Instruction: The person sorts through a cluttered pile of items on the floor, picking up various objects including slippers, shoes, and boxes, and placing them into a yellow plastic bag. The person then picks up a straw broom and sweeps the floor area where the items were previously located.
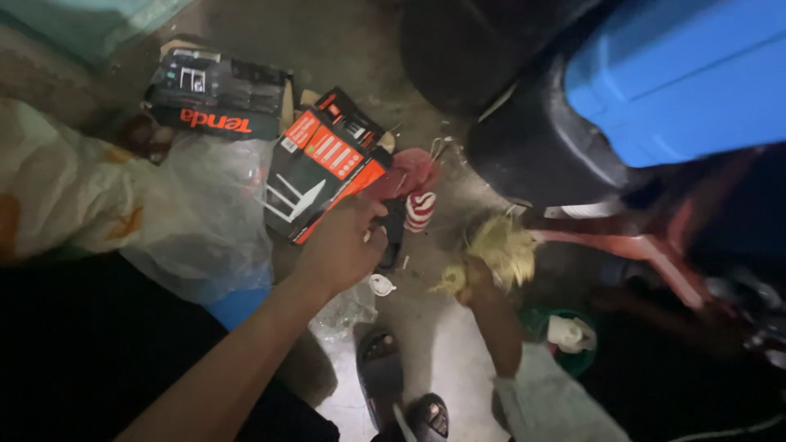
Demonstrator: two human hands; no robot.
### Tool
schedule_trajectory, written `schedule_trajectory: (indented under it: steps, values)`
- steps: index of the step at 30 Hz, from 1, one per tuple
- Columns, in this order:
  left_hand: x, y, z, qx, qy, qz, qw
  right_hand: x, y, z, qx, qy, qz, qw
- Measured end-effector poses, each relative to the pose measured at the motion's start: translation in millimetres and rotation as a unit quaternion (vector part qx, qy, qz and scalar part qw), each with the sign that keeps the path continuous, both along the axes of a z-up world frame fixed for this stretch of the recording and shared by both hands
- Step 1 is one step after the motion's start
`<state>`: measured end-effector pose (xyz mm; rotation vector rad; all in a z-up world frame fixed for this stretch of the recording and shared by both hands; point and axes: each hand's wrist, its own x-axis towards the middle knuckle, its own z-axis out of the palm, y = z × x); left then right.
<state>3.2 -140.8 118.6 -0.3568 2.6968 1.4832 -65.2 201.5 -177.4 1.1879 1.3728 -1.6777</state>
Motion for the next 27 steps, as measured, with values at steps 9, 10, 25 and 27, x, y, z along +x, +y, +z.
schedule_trajectory:
  steps: [9, 10, 25, 27]
  values:
    - [32, -23, 10, -0.036, 0.035, 0.008, 0.999, 22, -77, 127, -0.055, 0.114, 0.155, 0.980]
    - [34, -25, 18, -0.010, 0.030, 0.016, 0.999, 34, -65, 139, -0.016, 0.124, 0.131, 0.984]
    - [30, -60, 65, 0.034, 0.033, 0.115, 0.992, -72, -111, 1, 0.107, 0.025, 0.371, 0.922]
    - [21, -55, 70, 0.028, 0.029, 0.126, 0.991, -54, -127, 27, 0.110, 0.108, 0.458, 0.876]
